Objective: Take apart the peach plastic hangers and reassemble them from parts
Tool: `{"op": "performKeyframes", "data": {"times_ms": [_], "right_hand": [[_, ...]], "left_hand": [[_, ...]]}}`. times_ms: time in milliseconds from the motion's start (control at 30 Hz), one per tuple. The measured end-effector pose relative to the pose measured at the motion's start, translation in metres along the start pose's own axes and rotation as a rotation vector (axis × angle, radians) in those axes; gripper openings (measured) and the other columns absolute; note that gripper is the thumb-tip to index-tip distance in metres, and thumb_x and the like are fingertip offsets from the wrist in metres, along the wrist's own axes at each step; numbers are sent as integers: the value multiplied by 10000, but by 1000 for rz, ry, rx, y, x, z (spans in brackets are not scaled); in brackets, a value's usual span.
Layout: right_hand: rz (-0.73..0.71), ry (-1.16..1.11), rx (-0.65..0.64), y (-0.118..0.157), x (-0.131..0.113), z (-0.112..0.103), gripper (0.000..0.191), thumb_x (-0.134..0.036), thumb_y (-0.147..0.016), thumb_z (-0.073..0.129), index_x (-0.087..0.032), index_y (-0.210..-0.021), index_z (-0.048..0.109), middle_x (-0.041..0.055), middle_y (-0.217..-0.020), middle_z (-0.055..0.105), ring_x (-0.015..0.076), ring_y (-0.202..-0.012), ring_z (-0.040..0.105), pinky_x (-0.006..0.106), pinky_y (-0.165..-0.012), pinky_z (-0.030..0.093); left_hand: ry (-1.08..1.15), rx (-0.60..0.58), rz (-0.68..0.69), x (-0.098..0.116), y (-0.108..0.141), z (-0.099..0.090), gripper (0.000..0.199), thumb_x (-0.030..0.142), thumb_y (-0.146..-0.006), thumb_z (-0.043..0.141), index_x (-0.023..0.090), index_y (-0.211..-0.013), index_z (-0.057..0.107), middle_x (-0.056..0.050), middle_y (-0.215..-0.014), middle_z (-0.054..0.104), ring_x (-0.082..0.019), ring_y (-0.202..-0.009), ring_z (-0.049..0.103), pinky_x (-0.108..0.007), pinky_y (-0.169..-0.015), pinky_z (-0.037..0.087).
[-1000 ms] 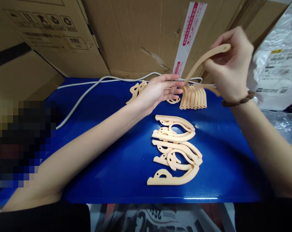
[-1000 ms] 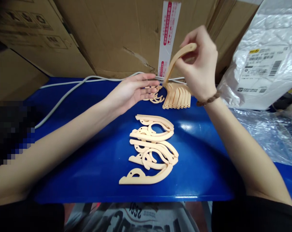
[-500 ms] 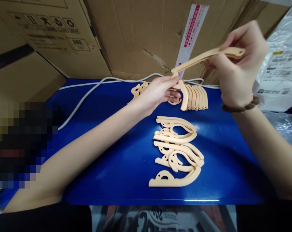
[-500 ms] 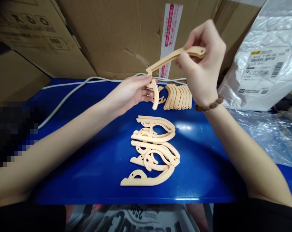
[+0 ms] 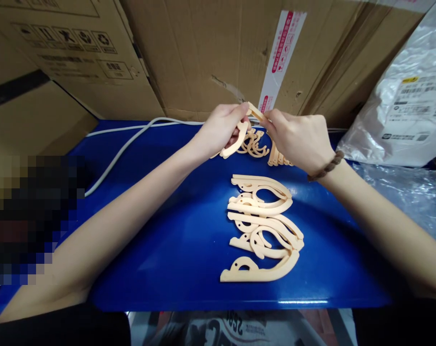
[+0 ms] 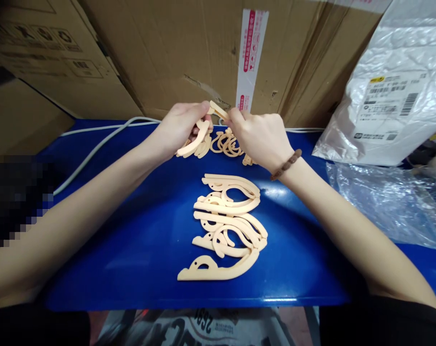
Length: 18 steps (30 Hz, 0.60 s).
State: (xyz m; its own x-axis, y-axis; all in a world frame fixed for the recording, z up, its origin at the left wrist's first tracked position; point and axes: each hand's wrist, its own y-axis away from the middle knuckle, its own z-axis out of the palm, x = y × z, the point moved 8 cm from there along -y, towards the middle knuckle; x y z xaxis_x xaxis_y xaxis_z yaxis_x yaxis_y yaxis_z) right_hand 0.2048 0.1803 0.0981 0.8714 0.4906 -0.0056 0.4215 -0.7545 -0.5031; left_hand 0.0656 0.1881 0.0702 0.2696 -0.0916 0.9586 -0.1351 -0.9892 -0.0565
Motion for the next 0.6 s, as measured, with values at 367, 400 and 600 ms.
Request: {"op": "performKeyframes", "data": {"times_ms": [367, 400, 600], "right_hand": [[286, -776, -270, -5, 19, 15, 303, -155, -1003, 451, -191, -806, 678, -24, -583, 600, 119, -483, 427, 271, -521, 311], [343, -821, -248, -6, 29, 16, 287, -206, -1025, 458, -190, -860, 692, -25, -590, 591, 120, -483, 413, 273, -508, 295], [298, -762, 122, -19, 75, -21, 283, -546, -906, 674, -292, -811, 594, -15, -674, 555, 179, -606, 497, 341, -626, 431]], "left_hand": [[-328, 43, 254, 11, -5, -27, 314, 346, -1075, 499, 216, -791, 530, -20, -742, 525, -208, -847, 602, -303, -808, 369], [-316, 36, 231, 10, -9, -35, 323, 343, -1082, 482, 217, -788, 524, -14, -727, 514, -185, -774, 568, -303, -767, 367], [-280, -90, -101, -34, -30, -79, 179, 247, -925, 573, 191, -799, 687, -41, -787, 618, -139, -675, 500, -276, -615, 331]]}}
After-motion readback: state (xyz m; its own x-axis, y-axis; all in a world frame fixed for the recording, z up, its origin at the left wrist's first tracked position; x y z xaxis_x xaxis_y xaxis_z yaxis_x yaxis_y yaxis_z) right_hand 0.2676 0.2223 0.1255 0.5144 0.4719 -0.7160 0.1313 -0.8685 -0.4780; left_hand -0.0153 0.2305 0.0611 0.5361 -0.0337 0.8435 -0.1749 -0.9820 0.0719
